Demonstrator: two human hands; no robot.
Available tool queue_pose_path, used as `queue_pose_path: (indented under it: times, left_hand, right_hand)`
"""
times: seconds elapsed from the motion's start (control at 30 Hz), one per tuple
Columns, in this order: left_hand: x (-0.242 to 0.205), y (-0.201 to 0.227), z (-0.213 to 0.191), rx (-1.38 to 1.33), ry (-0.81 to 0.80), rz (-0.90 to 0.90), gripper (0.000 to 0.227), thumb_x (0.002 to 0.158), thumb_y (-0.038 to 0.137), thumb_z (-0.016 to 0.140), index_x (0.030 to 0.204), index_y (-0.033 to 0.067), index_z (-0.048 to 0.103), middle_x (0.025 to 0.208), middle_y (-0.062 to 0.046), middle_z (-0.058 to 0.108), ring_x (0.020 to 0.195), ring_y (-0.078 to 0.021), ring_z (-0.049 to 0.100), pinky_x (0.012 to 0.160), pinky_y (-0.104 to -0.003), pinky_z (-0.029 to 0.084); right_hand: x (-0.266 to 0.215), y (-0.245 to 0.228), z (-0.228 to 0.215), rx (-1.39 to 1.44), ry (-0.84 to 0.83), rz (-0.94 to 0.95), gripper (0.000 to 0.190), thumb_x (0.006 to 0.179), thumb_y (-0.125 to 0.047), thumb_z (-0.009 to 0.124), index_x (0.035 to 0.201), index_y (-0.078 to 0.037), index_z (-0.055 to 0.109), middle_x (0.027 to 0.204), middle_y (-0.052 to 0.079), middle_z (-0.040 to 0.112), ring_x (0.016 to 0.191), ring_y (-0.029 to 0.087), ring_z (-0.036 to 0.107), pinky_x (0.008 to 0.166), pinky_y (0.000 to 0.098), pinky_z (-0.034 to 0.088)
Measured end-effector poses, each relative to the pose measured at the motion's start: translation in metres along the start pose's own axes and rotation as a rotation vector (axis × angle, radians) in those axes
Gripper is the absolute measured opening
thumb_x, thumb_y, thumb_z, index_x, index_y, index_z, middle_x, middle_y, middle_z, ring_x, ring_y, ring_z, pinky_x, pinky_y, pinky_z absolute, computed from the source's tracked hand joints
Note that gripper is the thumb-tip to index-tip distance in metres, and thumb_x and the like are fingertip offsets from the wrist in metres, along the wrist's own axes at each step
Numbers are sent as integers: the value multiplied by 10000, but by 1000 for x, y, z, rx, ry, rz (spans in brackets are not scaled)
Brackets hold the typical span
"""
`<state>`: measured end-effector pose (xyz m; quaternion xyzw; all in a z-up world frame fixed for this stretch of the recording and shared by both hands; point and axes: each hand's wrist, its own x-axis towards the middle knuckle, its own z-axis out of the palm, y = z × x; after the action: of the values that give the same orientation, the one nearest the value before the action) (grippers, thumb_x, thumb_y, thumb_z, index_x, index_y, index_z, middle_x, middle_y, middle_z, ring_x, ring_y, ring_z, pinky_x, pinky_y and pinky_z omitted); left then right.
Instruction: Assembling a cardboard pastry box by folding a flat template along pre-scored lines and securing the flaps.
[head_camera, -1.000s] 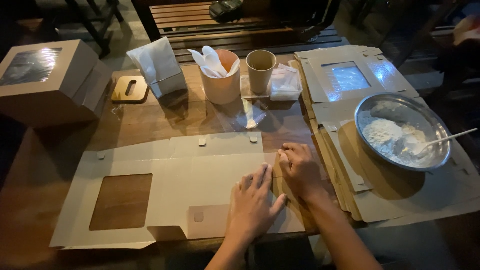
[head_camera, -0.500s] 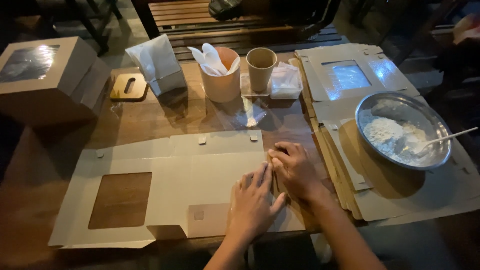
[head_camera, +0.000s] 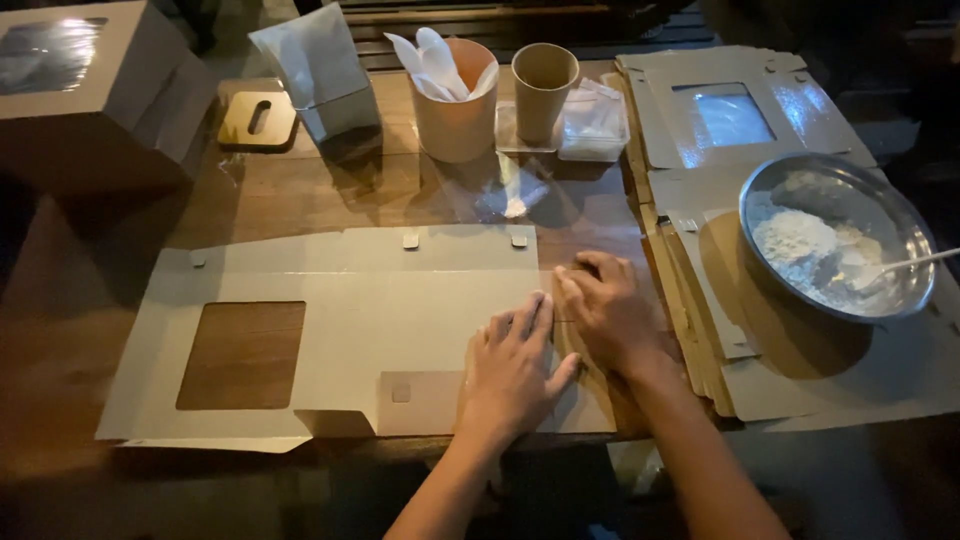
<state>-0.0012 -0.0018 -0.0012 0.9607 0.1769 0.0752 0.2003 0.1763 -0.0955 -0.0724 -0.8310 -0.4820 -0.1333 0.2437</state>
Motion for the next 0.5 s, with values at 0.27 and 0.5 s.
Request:
queue_pose_path:
  times: [0.27,0.5]
  left_hand:
    - [-1,8,-28,-56,-133,-36,706,987,490,540,1553,83,432,1547,-152,435,1320,-360,473,1025,-536,416]
    - [3,-1,1,-80,-72,-37,784,960,520,549,1563,60,354,1608,-123,367,1301,-358,403,990,-535,387]
  right_hand:
    - [5,-15,-14,-131,123,27,263,1034,-281,596,944,-110,774,1164,83,705,1004,288,667,826,417,553]
    - [16,-31,-23,105,-16,-46,304,1003,-167,539,1165,-11,743,1231,171,707,1071,354,588,887,481,522]
